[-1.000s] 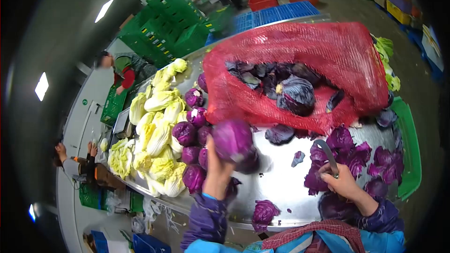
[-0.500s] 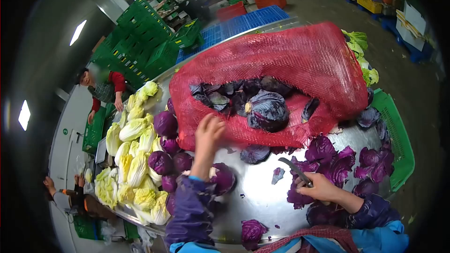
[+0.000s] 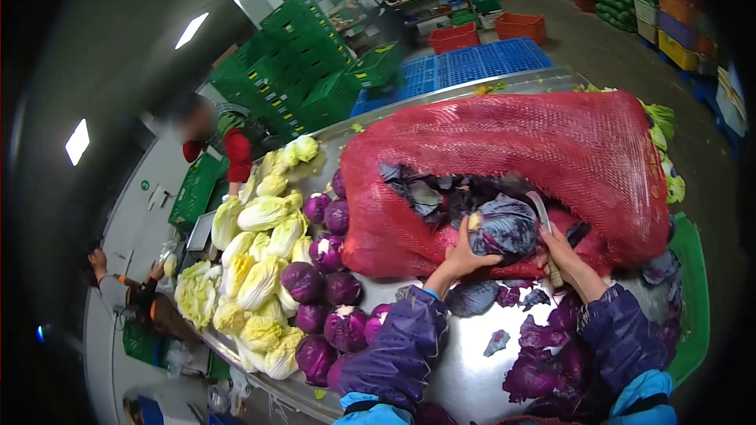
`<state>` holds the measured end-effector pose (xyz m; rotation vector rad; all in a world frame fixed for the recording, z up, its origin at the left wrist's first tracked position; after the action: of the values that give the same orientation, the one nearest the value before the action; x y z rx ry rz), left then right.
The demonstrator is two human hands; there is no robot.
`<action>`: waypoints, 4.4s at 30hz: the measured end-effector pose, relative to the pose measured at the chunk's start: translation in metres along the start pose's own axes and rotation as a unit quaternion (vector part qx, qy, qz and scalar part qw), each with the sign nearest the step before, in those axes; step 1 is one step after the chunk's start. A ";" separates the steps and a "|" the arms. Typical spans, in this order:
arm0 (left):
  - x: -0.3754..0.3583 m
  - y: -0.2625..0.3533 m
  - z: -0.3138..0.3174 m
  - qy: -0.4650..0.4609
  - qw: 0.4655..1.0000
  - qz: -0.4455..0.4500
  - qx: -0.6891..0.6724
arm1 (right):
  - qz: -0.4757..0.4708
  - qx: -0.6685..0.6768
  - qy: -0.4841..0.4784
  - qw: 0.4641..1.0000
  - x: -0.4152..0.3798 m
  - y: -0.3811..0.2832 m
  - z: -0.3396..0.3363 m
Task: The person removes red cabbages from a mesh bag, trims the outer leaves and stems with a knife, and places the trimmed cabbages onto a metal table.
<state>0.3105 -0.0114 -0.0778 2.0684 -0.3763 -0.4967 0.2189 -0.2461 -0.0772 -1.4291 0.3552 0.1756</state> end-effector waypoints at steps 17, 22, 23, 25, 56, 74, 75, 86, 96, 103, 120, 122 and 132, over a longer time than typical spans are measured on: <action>-0.221 0.088 0.018 0.147 0.969 0.187 -0.064 | 0.077 0.220 -0.098 0.968 -0.206 0.029 0.063; -0.272 0.027 0.072 0.099 0.994 0.037 -0.001 | 0.244 0.020 -0.110 0.963 -0.258 0.114 0.045; -0.280 0.026 0.081 0.101 0.991 0.093 0.001 | 0.162 -0.070 -0.106 0.979 -0.257 0.129 0.033; -0.277 0.055 0.083 0.076 0.992 0.093 0.022 | 0.050 -0.363 -0.017 0.930 -0.249 0.152 -0.014; -0.213 0.119 0.125 0.052 0.958 0.210 0.186 | -0.144 -0.647 0.034 0.748 -0.233 0.050 -0.025; -0.255 0.099 0.060 0.107 0.966 0.176 0.158 | 0.075 -0.487 0.046 0.869 -0.283 0.074 0.004; -0.252 0.119 0.078 0.098 0.956 0.186 0.206 | 0.073 -0.511 0.056 0.855 -0.285 0.072 0.003; -0.270 0.024 0.037 0.123 0.991 -0.024 -0.040 | 0.091 -0.596 0.267 0.752 -0.287 0.093 -0.109; -0.263 0.080 0.073 0.100 0.989 0.105 0.036 | -0.187 -0.582 0.073 0.788 -0.277 0.019 -0.032; -0.256 0.083 0.080 0.106 0.984 0.130 0.057 | -0.228 -0.490 0.059 0.839 -0.273 0.008 0.050; -0.270 0.070 0.103 0.166 0.952 0.225 0.125 | -0.090 -0.582 0.056 0.807 -0.174 0.034 0.021; -0.272 0.069 0.102 0.166 0.956 0.211 0.119 | -0.060 -0.556 0.067 0.826 -0.196 0.019 0.023; -0.262 0.088 0.110 0.182 0.961 0.140 0.153 | -0.178 -0.398 0.091 0.895 -0.280 0.039 0.057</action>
<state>0.0226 -0.0182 -0.0023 2.2957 -0.5389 0.1220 -0.0482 -0.1588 -0.0122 -2.3073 0.1637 -0.1376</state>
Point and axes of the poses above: each hand's wrist, its own x-axis towards the middle knuckle, its own z-axis out of the palm, y = z × x, the point moved 2 cm from there along x, towards the middle knuckle, and after that the axes turned 7 degrees about -x, right-handed, at the moved point
